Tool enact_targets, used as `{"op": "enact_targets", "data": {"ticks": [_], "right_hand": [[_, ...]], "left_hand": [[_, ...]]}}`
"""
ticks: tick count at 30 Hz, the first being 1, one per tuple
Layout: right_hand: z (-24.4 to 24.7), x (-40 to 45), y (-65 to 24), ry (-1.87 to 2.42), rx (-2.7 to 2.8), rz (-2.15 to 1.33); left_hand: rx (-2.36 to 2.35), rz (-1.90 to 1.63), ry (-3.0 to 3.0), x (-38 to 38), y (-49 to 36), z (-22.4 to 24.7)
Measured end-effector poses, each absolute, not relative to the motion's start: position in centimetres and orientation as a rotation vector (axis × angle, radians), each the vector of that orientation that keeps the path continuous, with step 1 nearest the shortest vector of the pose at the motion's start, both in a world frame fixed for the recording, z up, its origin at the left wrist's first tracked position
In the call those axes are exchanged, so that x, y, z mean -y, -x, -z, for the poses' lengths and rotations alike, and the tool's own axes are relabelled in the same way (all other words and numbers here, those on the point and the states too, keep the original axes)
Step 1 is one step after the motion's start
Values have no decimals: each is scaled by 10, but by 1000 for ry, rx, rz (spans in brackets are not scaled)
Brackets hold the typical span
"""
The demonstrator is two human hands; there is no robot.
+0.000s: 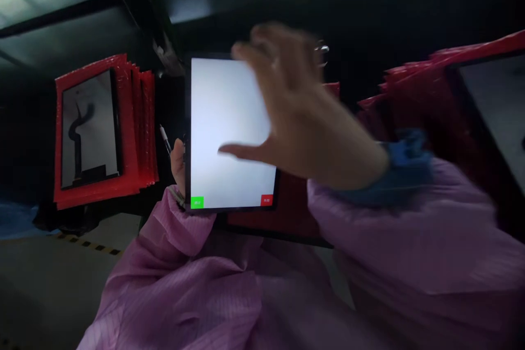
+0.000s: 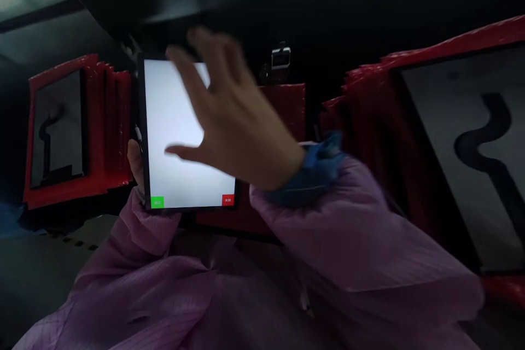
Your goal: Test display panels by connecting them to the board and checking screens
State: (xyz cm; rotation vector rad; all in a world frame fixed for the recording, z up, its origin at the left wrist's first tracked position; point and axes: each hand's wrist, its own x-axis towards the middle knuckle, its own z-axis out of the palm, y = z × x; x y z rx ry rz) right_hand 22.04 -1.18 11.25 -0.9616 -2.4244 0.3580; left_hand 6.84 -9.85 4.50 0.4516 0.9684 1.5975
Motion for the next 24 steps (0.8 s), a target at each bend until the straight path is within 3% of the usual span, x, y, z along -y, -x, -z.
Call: {"op": "enact_targets", "data": {"ticks": [5, 10, 19, 24], "right_hand": [[-88, 26, -200, 843, 2586, -363], [-102, 27, -194, 974, 2658, -387], [-149, -6, -260, 1080, 1893, -622], [-141, -28, -268, 1198, 1945, -727]], "left_hand": [[-1012, -1604, -492, 94, -65, -52], [-1026, -1536, -382, 92, -60, -51], [-1010, -1449, -487, 99, -57, -51], [-1156, -1375, -475, 96, -52, -70]]}}
